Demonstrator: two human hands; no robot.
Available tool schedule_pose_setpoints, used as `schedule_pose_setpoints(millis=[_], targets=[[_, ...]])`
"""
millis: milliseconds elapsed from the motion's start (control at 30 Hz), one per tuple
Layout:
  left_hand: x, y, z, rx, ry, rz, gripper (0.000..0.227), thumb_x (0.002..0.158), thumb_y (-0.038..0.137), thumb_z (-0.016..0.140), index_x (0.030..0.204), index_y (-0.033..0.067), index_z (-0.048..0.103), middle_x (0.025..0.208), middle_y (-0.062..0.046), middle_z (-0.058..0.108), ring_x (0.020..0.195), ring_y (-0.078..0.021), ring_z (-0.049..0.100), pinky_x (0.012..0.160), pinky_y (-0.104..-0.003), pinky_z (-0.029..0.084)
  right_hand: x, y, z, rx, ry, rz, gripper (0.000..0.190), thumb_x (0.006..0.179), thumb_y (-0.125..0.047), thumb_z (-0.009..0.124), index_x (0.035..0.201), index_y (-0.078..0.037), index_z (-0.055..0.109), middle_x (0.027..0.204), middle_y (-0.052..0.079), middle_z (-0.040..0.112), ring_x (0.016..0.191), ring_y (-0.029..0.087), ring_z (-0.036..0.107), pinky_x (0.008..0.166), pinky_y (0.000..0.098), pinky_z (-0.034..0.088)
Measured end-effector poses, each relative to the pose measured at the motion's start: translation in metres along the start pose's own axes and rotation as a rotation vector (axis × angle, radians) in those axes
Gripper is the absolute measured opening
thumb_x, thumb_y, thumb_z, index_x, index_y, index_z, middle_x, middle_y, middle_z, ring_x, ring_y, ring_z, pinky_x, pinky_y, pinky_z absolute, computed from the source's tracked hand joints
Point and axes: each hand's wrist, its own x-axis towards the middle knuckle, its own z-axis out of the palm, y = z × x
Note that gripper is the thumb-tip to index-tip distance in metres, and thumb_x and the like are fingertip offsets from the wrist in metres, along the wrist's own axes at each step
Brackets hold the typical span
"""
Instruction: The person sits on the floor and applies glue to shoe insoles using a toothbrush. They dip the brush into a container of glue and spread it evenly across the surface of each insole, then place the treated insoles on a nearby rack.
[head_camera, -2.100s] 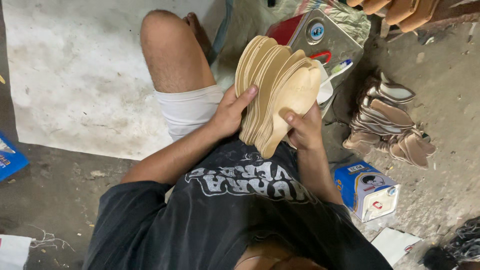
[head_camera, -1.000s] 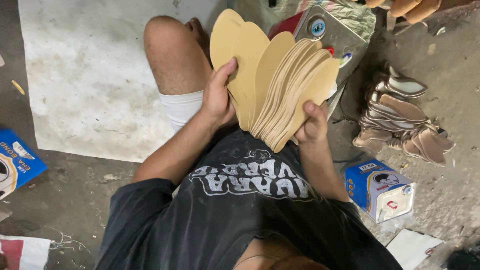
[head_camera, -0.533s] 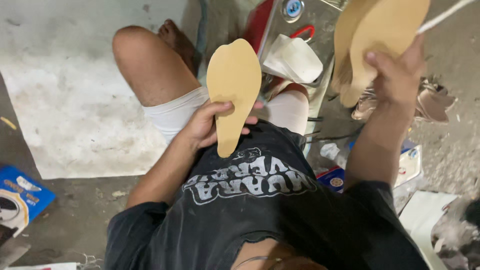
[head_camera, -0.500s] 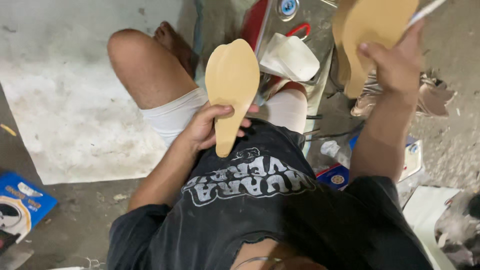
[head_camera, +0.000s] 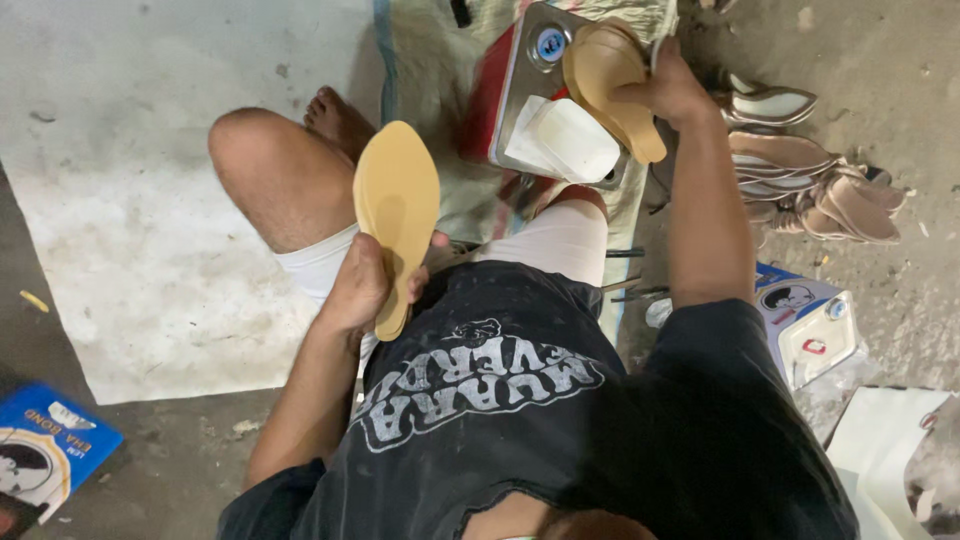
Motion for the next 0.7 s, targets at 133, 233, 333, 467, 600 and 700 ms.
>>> schedule_pose_setpoints(millis=[133,233,333,467,600,700], targets=[[0.003,-0.009,-0.002,-0.127,-0.024,-0.195,0.103,0.100,0.082,0.022,0.134,-0.0074,0.059,0.087,-0.010,0.063,0.068,-0.0138,0.060,0.060,-0.025,0.053,-0.027,-0.011,-0.013,-0.338,0.290,-0.203,0.085,0.087,-0.014,0.102,0.139,0.007,0.039,0.137,0.023,0.062,0.118,0.030,0.064,0.095,0.0400,0.054],[0.020,-0.015,0.008,-0.041,-0.040,-0.158,0.094,0.104,0.076,0.021,0.137,-0.0054,0.053,0.100,-0.011,0.062,0.072,-0.0137,0.059,0.062,-0.025,0.053,-0.055,-0.046,0.007,0.073,0.409,-0.175,0.051,0.103,0.001,0.085,0.134,0.000,0.044,0.135,0.023,0.065,0.116,0.026,0.071,0.100,0.0358,0.063],[0.034,-0.012,0.022,0.107,-0.095,-0.016,0.076,0.105,0.066,0.025,0.141,0.0017,0.041,0.122,-0.011,0.064,0.078,-0.0132,0.057,0.062,-0.027,0.053,-0.094,-0.090,0.069,0.472,0.195,-0.333,0.044,0.104,0.005,0.071,0.115,-0.008,0.031,0.135,0.026,0.066,0.118,0.028,0.068,0.104,0.0369,0.062],[0.039,0.004,0.036,0.241,-0.224,-0.024,0.072,0.108,0.063,0.022,0.143,0.0026,0.040,0.125,-0.012,0.063,0.079,-0.0131,0.059,0.063,-0.026,0.053,-0.117,-0.142,0.129,0.746,-0.014,-0.483,0.031,0.108,-0.003,0.060,0.113,-0.010,0.030,0.153,0.030,0.053,0.141,0.031,0.059,0.119,0.0414,0.052],[0.038,0.011,0.045,0.172,-0.210,-0.165,0.077,0.102,0.066,0.018,0.141,0.0038,0.044,0.126,-0.011,0.066,0.074,-0.0129,0.064,0.057,-0.026,0.057,-0.123,-0.172,0.143,0.603,-0.008,-0.547,0.027,0.113,-0.002,0.055,0.113,-0.011,0.029,0.155,0.031,0.051,0.136,0.023,0.054,0.118,0.0353,0.042],[0.039,0.009,0.051,0.003,-0.133,-0.210,0.077,0.103,0.067,0.020,0.141,0.0037,0.043,0.119,-0.014,0.067,0.068,-0.0150,0.061,0.054,-0.029,0.055,-0.119,-0.178,0.144,0.609,-0.057,-0.534,0.027,0.113,-0.001,0.055,0.115,-0.010,0.029,0.158,0.030,0.051,0.132,0.020,0.054,0.116,0.0333,0.042]])
